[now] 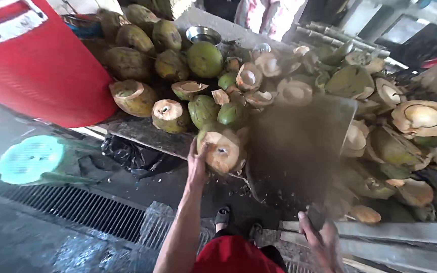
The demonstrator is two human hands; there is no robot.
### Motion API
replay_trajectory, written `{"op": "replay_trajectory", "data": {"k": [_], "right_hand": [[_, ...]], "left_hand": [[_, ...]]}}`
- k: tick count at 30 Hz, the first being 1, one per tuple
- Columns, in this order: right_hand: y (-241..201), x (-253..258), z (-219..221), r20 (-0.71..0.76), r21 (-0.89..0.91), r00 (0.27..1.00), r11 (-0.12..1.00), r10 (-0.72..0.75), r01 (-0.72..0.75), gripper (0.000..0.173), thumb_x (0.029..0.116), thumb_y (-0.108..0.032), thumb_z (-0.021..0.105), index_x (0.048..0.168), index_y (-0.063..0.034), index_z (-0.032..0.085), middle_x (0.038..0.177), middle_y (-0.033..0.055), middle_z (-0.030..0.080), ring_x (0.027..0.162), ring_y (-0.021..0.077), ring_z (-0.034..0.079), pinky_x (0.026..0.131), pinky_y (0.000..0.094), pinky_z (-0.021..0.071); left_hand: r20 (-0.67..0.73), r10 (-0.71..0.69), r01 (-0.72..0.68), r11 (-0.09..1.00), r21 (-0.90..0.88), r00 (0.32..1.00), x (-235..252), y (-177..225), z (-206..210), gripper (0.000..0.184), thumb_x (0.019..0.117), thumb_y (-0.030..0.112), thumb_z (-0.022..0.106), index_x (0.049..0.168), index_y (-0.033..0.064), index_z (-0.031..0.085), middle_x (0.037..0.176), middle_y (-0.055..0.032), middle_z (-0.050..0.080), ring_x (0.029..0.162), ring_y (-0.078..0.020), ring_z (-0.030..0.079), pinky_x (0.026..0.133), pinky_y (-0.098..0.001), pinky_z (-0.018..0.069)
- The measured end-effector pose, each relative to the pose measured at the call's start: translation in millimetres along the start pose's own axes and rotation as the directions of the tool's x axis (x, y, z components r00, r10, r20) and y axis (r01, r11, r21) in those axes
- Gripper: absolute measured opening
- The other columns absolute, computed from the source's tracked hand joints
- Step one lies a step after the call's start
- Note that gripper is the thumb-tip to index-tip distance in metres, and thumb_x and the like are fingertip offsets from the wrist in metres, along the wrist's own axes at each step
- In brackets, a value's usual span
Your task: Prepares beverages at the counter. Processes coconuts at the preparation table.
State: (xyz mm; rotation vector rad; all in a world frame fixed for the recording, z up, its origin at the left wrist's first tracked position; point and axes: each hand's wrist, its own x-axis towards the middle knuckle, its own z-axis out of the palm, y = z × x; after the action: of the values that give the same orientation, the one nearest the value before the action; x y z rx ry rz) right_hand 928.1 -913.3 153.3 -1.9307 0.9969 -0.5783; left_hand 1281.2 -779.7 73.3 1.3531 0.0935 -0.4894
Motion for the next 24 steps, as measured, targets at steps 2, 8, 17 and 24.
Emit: {"op": "replay_trajectory", "data": {"k": [2, 8, 17, 24], "right_hand": [[-10.7, 20.7, 0.9, 0.024, 0.009, 1.0, 1.0, 0.011, -0.011, 0.054, 0.095, -0.041, 0.065, 0.126, 0.0017, 0.057, 0.069, 0.0008, 0.065, 0.05, 0.0118, 0.062, 0.048, 0.0336, 0.0583], [9.7, 54.1, -3.9, 0.124, 0.043, 0.985, 0.991, 0.119, -0.125, 0.048, 0.0988, -0.043, 0.063, 0.13, -0.006, 0.059, 0.072, 0.0066, 0.066, 0.051, 0.02, 0.062, 0.05, 0.0411, 0.0585], [75.5, 57.8, -18.1, 0.31, -0.008, 0.937, 0.986, 0.162, -0.168, 0.054, 0.1006, -0.04, 0.064, 0.135, -0.0002, 0.055, 0.082, 0.0128, 0.068, 0.056, 0.0211, 0.066, 0.058, 0.0433, 0.0618], [-72.4, 80.8, -164.3, -0.054, 0.401, 0.796, 0.717, -0.603, 0.57, 0.03, 0.1014, -0.035, 0.062, 0.099, -0.0058, 0.067, 0.074, -0.0036, 0.067, 0.062, 0.0082, 0.065, 0.057, 0.0287, 0.0575]], "left_hand": [[0.055, 0.088, -0.092, 0.993, 0.072, 0.995, -23.5, 16.3, 37.0, 0.07, 0.0955, 0.029, 0.068, 0.158, 0.0209, 0.037, 0.13, -0.0137, 0.066, 0.104, -0.0234, 0.071, 0.086, -0.0457, 0.0617], [0.159, 0.27, -0.314, 0.816, 0.486, 0.95, -45.0, -27.0, 145.7, 0.085, 0.0831, 0.052, 0.076, 0.156, 0.0245, 0.043, 0.153, -0.0142, 0.048, 0.136, -0.0319, 0.052, 0.108, -0.0551, 0.047], [-0.056, 0.338, -0.258, 0.805, 0.534, 0.939, -63.8, -56.4, 193.1, 0.058, 0.1022, 0.047, 0.053, 0.153, 0.0205, 0.047, 0.152, -0.0158, 0.05, 0.139, -0.0333, 0.048, 0.115, -0.0551, 0.0388], [-0.05, 0.326, -0.232, 0.765, 0.601, 0.944, -67.7, -59.1, 189.2, 0.053, 0.1108, 0.037, 0.02, 0.154, 0.0199, 0.046, 0.156, -0.0143, 0.047, 0.143, -0.0362, 0.045, 0.113, -0.0617, 0.0368]]}}
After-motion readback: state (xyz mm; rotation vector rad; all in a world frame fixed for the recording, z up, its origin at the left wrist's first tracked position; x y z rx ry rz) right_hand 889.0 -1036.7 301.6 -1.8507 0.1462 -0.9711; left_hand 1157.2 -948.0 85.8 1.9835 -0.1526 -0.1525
